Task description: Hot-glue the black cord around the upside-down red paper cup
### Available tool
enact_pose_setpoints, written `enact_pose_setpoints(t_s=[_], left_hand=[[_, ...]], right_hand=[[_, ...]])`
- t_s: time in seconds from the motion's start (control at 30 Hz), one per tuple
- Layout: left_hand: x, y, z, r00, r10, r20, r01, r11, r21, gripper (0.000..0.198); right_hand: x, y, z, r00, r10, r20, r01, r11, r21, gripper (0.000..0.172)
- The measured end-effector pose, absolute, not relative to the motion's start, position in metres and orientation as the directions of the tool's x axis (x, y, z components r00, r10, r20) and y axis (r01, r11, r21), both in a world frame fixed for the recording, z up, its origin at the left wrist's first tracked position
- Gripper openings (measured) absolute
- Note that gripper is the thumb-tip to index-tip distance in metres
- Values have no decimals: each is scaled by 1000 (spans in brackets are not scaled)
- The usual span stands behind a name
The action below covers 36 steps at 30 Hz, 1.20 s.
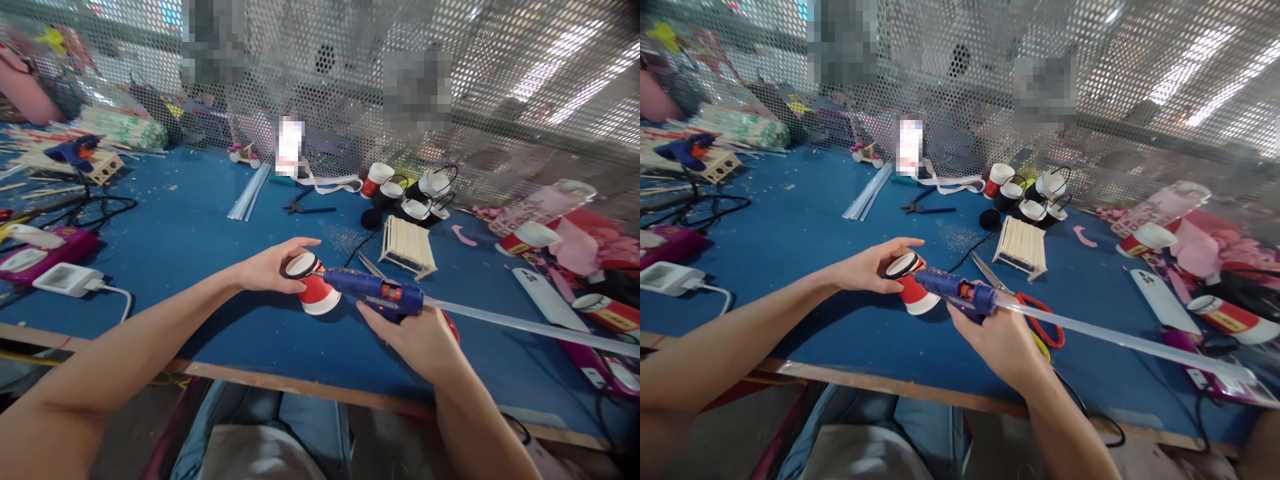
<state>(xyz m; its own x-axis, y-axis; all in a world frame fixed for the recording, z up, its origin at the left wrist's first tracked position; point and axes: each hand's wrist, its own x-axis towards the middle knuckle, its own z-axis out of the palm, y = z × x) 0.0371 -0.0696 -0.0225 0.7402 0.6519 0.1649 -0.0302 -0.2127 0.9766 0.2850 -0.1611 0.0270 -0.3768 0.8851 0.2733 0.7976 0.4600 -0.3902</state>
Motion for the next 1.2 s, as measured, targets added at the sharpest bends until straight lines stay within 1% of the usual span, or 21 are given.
enact_pose_setpoints(t_s=[0.13, 0.37, 0.43, 0.5, 0.6, 0.67, 0.73, 0.8, 0.9, 0.97, 1.03, 1.07, 1.1, 1.2], left_hand=[[37, -69, -23, 746, 649, 152, -17, -211, 977, 80], [36, -69, -23, 755, 632, 173, -30, -231, 972, 81], [36, -69, -22, 753, 638, 164, -13, -234, 972, 81], [36, -69, -22, 752, 639, 160, -3, -240, 971, 80], [37, -69, -24, 753, 632, 183, -30, -244, 969, 80], [37, -69, -25, 752, 629, 194, -50, -240, 969, 80], [37, -70, -25, 749, 635, 188, -53, -226, 973, 79], [37, -71, -24, 742, 649, 171, -45, -206, 978, 78], [38, -74, -21, 730, 668, 146, -21, -192, 981, 77], [38, -75, -19, 726, 675, 132, 0, -192, 981, 76], [38, -76, -19, 722, 680, 123, 19, -198, 980, 76], [38, -76, -19, 722, 682, 120, 28, -201, 979, 76], [38, -76, -19, 722, 682, 118, 37, -208, 977, 76], [37, -76, -18, 723, 681, 116, 65, -234, 970, 76]], right_hand=[[282, -162, 32, -295, 920, 257, 799, 385, -462, 22], [286, -155, 32, -254, 931, 263, 790, 356, -498, 23], [285, -153, 32, -216, 946, 241, 768, 317, -556, 20], [284, -151, 32, -147, 971, 187, 739, 233, -632, 19], [284, -149, 31, -30, 994, 109, 696, 99, -711, 27], [287, -146, 29, 28, 997, 76, 624, 42, -780, 28], [294, -139, 28, 100, 990, 101, 532, 33, -846, 25], [306, -128, 25, 224, 954, 199, 491, 66, -869, 27], [327, -108, 23, 371, 874, 314, 564, 57, -824, 33], [340, -94, 23, 415, 846, 336, 687, -49, -725, 37], [350, -83, 25, 452, 825, 340, 803, -210, -558, 37], [353, -78, 26, 467, 819, 333, 829, -275, -487, 37], [356, -74, 26, 481, 819, 313, 837, -323, -441, 38], [364, -63, 24, 507, 831, 229, 825, -391, -408, 41]])
